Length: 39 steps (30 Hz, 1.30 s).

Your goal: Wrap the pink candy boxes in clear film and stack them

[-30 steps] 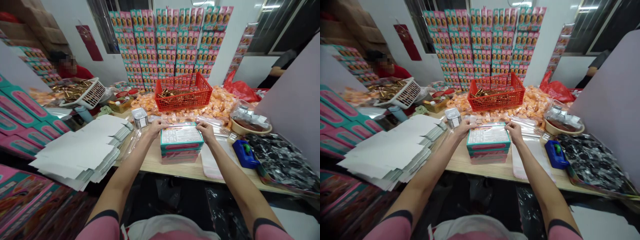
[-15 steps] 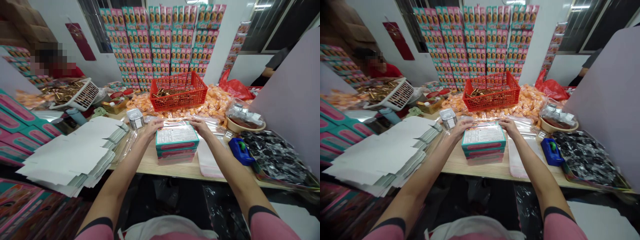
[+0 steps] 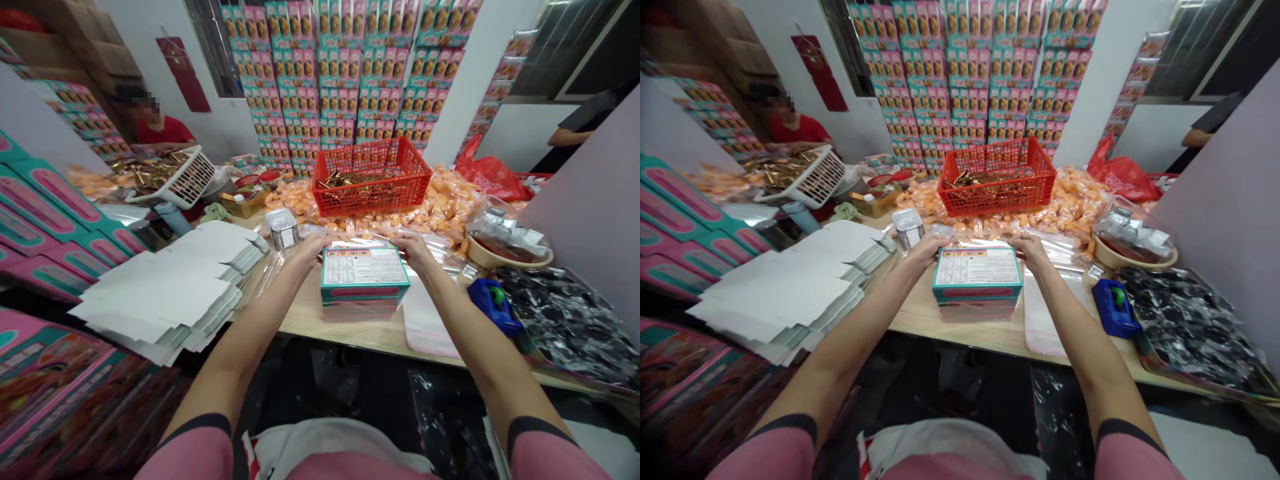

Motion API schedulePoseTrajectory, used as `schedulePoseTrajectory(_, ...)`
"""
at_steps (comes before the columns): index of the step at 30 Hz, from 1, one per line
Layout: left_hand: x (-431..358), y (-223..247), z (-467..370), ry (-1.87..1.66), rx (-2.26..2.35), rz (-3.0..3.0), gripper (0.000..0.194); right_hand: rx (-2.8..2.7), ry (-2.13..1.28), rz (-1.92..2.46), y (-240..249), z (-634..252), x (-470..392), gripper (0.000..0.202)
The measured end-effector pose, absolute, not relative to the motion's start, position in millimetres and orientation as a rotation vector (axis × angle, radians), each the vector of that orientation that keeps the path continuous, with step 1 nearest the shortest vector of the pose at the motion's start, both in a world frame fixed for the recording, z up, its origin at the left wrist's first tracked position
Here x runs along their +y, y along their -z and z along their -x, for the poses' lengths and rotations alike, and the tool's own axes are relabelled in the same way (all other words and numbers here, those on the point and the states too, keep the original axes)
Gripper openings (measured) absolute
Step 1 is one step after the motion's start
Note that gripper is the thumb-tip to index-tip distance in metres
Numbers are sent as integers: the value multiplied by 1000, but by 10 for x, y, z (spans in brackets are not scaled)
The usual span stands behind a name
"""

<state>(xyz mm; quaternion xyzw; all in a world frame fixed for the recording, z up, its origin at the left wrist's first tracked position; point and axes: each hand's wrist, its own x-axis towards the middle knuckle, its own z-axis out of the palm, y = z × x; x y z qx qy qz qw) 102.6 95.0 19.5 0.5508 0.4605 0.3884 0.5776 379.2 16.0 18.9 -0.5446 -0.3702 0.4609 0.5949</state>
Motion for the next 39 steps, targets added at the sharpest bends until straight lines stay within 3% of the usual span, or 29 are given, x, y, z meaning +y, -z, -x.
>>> schedulePoseTrajectory(10,799,-508,-898,-1065,698,-1463,27,-1025,-727,1061,-404,-3664,-196,16)
schedulePoseTrajectory(20,-295,245,-230,-906,594,-1672,17,-1299,-633,1124,464,-3303,-1450,2)
schedulePoseTrajectory(27,-749,455,-152,-977,601,-1802,11,-1435,-365,1180,631,-3198,-1834,5)
schedulePoseTrajectory(31,-1340,544,-36,-1294,913,-1223,40,-1549,-233,1219,684,-3081,-2248,17)
schedulePoseTrajectory(35,-1900,702,-19,-874,1039,-514,68,-1552,-249,1231,887,-2964,-2686,23)
schedulePoseTrajectory(37,-2092,781,-67,-706,1030,-409,65,-1555,-267,1264,1023,-2919,-2835,22)
schedulePoseTrajectory(39,-2240,851,-121,-699,1075,-421,48,-1547,-277,1296,1156,-2892,-2946,21)
